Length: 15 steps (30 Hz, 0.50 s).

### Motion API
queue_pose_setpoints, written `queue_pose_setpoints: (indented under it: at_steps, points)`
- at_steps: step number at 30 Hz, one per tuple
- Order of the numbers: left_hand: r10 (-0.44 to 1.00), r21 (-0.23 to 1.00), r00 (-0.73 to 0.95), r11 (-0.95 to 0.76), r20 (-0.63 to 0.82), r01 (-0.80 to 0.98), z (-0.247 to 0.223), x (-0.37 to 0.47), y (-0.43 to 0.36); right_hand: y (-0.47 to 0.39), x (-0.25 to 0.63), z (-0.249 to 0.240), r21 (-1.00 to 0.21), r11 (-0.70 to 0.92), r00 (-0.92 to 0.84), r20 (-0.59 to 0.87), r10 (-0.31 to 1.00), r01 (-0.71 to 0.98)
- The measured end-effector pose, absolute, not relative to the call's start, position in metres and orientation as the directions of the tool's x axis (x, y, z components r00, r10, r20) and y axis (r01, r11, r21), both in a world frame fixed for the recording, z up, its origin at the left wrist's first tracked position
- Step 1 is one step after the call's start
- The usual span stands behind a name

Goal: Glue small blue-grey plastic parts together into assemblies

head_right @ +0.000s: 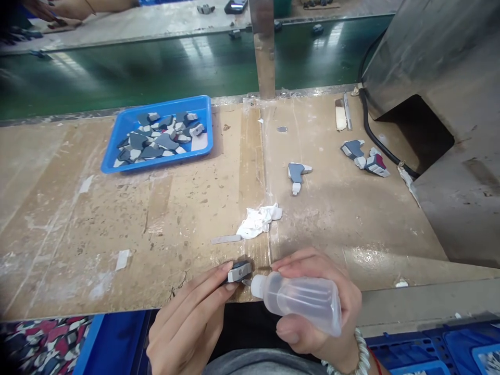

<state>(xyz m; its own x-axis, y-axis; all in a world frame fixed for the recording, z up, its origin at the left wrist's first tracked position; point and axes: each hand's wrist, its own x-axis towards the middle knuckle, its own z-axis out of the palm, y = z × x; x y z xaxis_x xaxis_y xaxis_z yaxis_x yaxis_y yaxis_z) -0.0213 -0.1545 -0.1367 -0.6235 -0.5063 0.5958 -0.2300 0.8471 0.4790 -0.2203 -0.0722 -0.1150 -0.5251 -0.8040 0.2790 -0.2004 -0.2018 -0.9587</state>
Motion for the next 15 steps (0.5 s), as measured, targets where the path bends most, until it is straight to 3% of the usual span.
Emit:
queue_pose_setpoints:
  at_steps: [15]
  points:
    - [-0.481, 0.458, -0.626, 0.863, 0.614, -0.214, -0.1334, -0.025, -0.1547, -0.0673, -0.2168, -0.1214, -0.962, -0.176, -0.57, 0.265, -0.778, -0.207]
